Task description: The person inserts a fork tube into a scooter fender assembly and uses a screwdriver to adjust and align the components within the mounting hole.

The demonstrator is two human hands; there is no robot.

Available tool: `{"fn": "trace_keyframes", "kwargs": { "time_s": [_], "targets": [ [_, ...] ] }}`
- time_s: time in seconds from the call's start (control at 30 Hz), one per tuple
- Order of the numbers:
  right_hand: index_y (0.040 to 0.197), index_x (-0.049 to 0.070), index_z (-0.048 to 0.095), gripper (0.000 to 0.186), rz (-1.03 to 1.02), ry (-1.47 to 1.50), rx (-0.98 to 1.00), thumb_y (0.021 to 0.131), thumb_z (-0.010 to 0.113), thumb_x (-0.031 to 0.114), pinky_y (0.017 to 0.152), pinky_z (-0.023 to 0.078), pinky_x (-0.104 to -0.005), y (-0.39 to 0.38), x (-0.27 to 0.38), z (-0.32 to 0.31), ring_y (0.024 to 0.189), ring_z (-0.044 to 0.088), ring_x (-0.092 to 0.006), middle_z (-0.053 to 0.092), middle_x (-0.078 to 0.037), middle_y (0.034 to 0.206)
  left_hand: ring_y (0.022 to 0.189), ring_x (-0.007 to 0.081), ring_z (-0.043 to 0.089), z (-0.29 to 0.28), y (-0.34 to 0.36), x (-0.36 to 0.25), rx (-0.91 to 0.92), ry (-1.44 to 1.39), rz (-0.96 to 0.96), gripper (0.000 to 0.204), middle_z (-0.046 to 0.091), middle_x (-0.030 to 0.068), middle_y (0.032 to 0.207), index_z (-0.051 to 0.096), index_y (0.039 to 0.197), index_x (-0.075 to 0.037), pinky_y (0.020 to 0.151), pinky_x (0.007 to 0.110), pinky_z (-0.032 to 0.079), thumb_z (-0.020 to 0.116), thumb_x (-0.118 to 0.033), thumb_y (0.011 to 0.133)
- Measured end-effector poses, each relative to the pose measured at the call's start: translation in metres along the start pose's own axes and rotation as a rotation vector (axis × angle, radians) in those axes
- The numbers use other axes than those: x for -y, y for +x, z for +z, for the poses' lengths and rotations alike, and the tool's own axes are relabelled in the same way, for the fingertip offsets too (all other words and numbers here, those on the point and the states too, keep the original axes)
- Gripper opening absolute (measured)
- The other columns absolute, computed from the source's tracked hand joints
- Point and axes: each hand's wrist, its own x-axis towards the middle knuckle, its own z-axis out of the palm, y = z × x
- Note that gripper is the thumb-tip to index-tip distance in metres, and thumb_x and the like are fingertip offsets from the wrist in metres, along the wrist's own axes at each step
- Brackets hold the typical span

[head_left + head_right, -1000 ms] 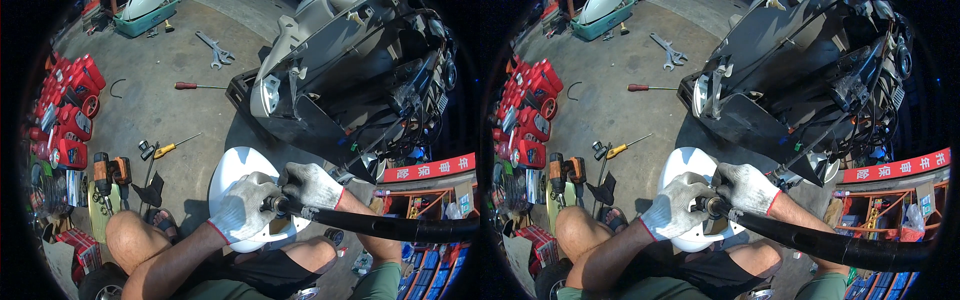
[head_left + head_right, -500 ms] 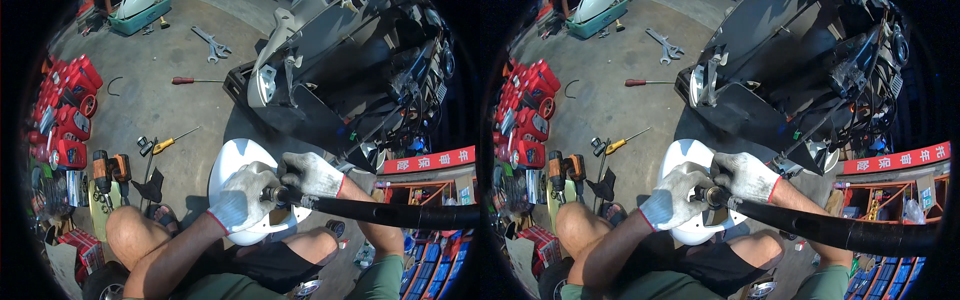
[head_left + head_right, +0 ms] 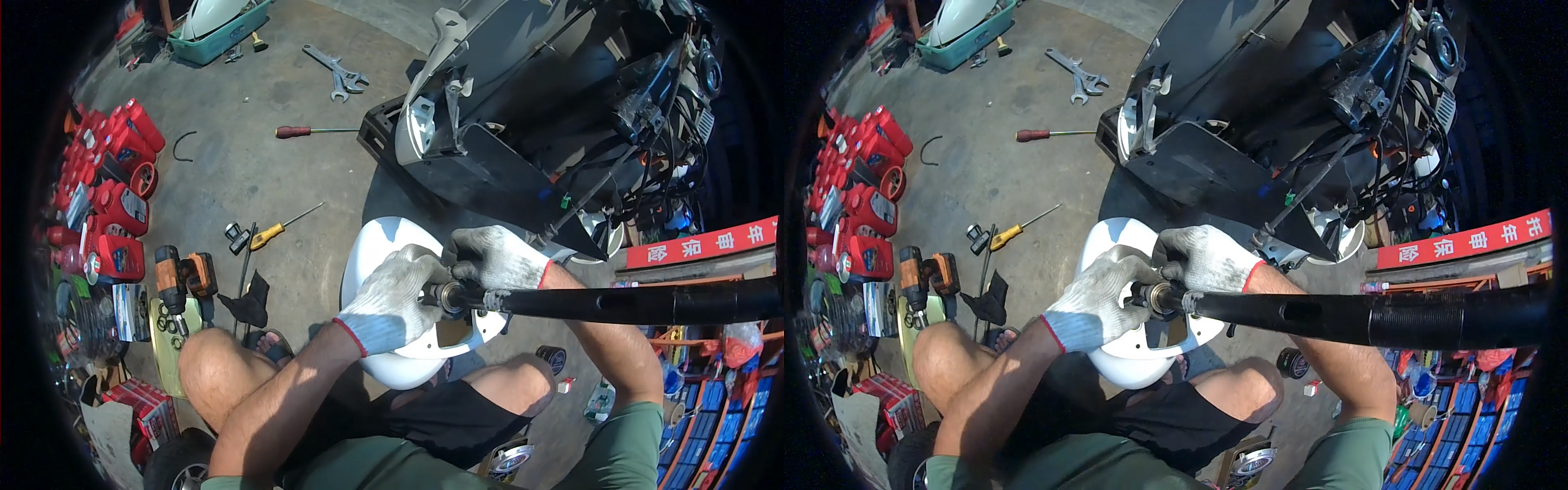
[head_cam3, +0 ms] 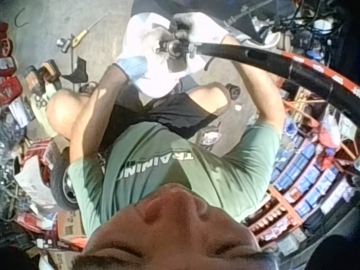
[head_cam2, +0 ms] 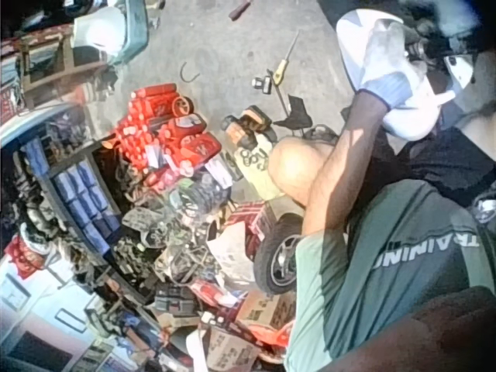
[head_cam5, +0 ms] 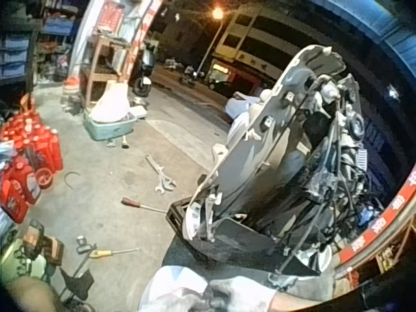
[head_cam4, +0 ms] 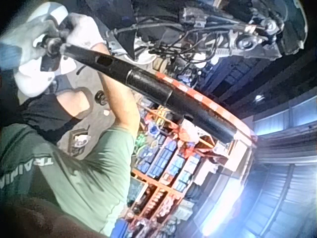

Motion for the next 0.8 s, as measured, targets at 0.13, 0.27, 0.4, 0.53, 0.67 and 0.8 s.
{"fn": "trace_keyframes", "kwargs": {
  "time_s": [0.13,0.27,0.4,0.53,0.67,0.8],
  "targets": [
    [0.106,0.003,0.072,0.018,0.07,-0.005,0.03,0.09,0.067,0.007,0.078,0.054,-0.0395,0.003,0.003,-0.003,0.084,0.07,-0.0251,0.074,-0.014,0.091,0.122,0.0368,0.062,0.001,-0.001,0.001,0.011,-0.011,-0.021,0.034,0.062,0.0191,0.128,0.07,0.118,-0.005,0.107,0.046,0.052,0.075,-0.013,0.086],
    [0.101,0.003,0.071,0.015,0.116,-0.029,0.06,0.087,0.067,0.005,0.075,0.052,-0.0397,0.003,0.004,-0.003,0.08,0.067,-0.0254,0.072,-0.012,0.084,0.124,0.0381,0.062,-0.002,-0.002,0.004,0.021,-0.044,0.017,0.04,0.061,0.0209,0.13,0.069,0.123,-0.004,0.108,0.047,0.051,0.073,-0.014,0.084],
    [0.101,0.003,0.07,0.016,0.076,-0.023,0.015,0.086,0.067,0.004,0.074,0.051,-0.0398,0.001,0.008,-0.002,0.079,0.066,-0.0264,0.07,-0.012,0.084,0.125,0.0394,0.062,-0.005,-0.002,0.002,0.041,-0.054,-0.018,0.042,0.061,0.0218,0.132,0.069,0.125,-0.003,0.109,0.047,0.05,0.071,-0.016,0.085],
    [0.105,0.003,0.07,0.018,0.027,-0.02,0.022,0.087,0.066,0.004,0.075,0.051,-0.0394,0.002,-0.003,0.001,0.081,0.067,-0.0273,0.072,-0.013,0.088,0.127,0.039,0.061,-0.002,-0.004,0.002,0.061,0.021,-0.043,0.043,0.06,0.02,0.134,0.065,0.127,-0.004,0.11,0.047,0.049,0.071,-0.015,0.085],
    [0.104,0.004,0.069,0.017,0.014,-0.023,0.018,0.087,0.066,0.006,0.076,0.051,-0.04,0.002,-0.003,0.001,0.083,0.067,-0.0276,0.071,-0.013,0.089,0.128,0.0382,0.061,0.001,-0.004,0.004,0.053,0.065,-0.054,0.043,0.06,0.0169,0.134,0.064,0.126,-0.007,0.109,0.047,0.05,0.072,-0.015,0.085],
    [0.103,0.005,0.068,0.021,0.052,-0.006,-0.009,0.082,0.07,0.007,0.077,0.052,-0.0393,0.003,-0.004,0.004,0.084,0.068,-0.0265,0.072,-0.014,0.09,0.128,0.0386,0.061,0.003,-0.004,0.01,0.034,0.087,-0.021,0.042,0.06,0.0162,0.136,0.064,0.126,-0.008,0.108,0.047,0.05,0.072,-0.017,0.086]
  ]
}}
